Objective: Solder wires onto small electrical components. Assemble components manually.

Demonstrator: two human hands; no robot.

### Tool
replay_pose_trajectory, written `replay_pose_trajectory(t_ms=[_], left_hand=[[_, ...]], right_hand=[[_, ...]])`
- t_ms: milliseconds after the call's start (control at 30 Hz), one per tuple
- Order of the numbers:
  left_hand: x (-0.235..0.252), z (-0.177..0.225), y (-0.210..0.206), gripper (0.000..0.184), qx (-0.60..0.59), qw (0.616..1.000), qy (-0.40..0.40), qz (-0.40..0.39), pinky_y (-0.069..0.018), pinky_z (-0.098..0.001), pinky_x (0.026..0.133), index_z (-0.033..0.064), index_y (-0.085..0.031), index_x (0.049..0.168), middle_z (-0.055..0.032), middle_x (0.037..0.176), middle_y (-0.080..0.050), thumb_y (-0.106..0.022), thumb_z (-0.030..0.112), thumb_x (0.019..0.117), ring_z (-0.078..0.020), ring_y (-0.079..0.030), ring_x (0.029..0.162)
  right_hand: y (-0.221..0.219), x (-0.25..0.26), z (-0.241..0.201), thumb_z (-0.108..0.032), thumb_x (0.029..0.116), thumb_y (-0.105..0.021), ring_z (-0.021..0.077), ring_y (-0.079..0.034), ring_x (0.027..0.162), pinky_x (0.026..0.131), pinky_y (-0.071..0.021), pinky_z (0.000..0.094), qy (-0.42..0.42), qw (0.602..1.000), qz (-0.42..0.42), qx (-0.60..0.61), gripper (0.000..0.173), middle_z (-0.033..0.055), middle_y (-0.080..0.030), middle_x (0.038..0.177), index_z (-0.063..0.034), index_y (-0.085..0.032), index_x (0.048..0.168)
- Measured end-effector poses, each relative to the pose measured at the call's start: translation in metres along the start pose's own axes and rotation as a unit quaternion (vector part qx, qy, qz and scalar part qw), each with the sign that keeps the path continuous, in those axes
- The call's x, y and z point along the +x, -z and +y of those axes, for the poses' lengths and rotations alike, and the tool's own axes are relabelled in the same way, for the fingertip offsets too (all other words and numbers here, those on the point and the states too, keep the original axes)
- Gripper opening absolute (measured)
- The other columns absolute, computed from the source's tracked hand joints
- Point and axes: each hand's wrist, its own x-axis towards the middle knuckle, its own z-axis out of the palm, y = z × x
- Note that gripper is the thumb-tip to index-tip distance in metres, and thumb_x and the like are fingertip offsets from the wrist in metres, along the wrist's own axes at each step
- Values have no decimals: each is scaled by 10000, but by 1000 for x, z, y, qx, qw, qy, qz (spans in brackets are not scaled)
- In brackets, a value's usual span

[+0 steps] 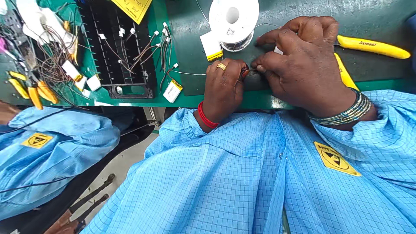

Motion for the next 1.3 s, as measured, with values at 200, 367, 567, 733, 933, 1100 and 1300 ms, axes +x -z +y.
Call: replay_pose_trajectory(t_ms=[200,367,567,733,933,1100,1300], left_hand=[[0,0,0,143,6,1000,2,2,-457,-405,805,12,-659,961,-124,832,-656,-544,82,1010,-248,-624,814],[-1,1,-1,138,15,1000,-3,3,-450,-408,802,13,-659,958,-126,835,-656,-553,85,1009,-255,-624,823],[-1,1,0,131,6,1000,4,3,-453,-396,808,11,-661,966,-129,848,-657,-554,77,1004,-249,-623,830],[-2,1,0,155,-6,1000,3,10,-467,-387,807,1,-674,982,-130,862,-662,-554,95,1010,-243,-624,836],[-1,-2,-1,147,-36,999,-3,30,-454,-372,830,15,-723,980,-146,930,-685,-610,107,990,-230,-627,898],[-1,-3,-2,146,-55,998,1,25,-451,-365,828,12,-743,982,-135,905,-673,-635,110,985,-210,-617,872],[0,-4,-1,131,-93,995,12,21,-454,-363,856,21,-753,965,-122,905,-666,-652,101,989,-179,-621,881]], right_hand=[[-4,1,0,-257,976,-561,417,-552,1171,928,-332,577,-4,999,14,29,193,136,-694,1200,-149,-718,947],[-9,4,-2,-166,993,-493,415,-547,1151,923,-319,573,4,1000,17,0,210,147,-681,1083,-101,-675,911],[-1,-1,3,-267,986,-568,441,-532,1178,934,-323,590,-21,999,7,24,215,156,-673,1250,-158,-752,966],[-2,-3,4,-259,983,-545,427,-533,1177,917,-321,575,-43,999,4,31,223,139,-681,1243,-144,-722,911],[-4,-3,3,-243,991,-504,432,-535,1200,937,-330,579,-32,999,-1,21,240,143,-691,1172,-113,-685,904],[-5,-3,3,-222,995,-492,429,-541,1198,937,-335,580,-23,1000,1,13,241,152,-690,1159,-96,-683,919],[-4,-3,1,-186,975,-510,435,-544,1208,934,-343,586,-22,1000,0,22,223,163,-693,1142,-83,-699,916]])
